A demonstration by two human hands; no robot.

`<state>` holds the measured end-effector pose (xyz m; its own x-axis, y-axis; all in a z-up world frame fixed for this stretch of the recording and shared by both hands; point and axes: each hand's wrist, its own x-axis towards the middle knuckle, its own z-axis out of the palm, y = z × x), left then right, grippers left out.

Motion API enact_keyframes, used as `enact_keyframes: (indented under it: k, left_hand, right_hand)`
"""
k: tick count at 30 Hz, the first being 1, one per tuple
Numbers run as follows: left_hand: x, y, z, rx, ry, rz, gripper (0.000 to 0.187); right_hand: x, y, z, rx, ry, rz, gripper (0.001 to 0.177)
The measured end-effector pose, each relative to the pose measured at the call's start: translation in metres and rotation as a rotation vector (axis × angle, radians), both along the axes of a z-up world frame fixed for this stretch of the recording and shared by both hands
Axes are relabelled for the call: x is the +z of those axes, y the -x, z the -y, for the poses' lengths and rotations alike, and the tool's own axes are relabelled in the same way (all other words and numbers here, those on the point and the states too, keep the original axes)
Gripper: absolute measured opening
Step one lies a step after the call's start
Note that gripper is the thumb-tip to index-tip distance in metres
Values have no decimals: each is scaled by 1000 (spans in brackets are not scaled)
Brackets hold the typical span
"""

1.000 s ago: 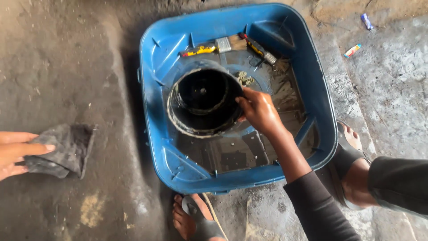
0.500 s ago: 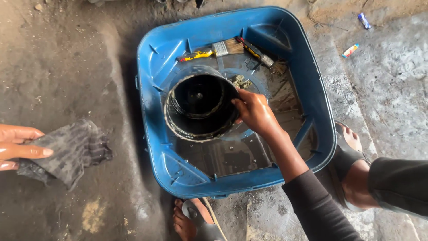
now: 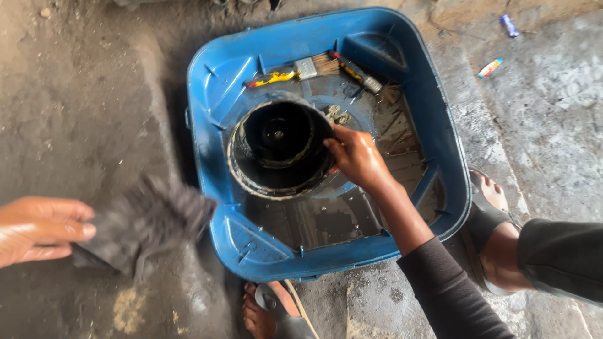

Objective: Cleaning automotive brake parts in a bin of fluid.

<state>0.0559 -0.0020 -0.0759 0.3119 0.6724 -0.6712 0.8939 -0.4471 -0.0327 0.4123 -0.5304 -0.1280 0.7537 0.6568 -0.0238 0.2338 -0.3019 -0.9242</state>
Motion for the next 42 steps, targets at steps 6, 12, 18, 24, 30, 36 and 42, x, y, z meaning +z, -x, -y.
enact_keyframes:
  k: [6,12,18,24,30,36,42]
  left_hand:
    - [-8,-75,106,-581,-332,306,64]
    - [22,-231,284,-795,143,734,109]
    - [29,-278,347,-697,247,400,98]
    - [-41,-276,305,-676,193,668,73]
    - [-18,-284,295,-486,206,818,53]
    - [-29,-265,310,-406,212,1317,45]
    - [-11,-271,321,-236,178,1274,35]
  right_hand:
    - [-16,-4,6,-3,9,5,30]
    - [-12,-8,11,27,44,53,49]
    - [-47,-22,23,14,6,-121,40]
    - [-55,-20,28,37,-6,424,62]
    - [-19,32,55,-137,239,414,33]
    - [-4,9,44,208,543,755,73]
    - [7,-34,40,441,851,1346,96]
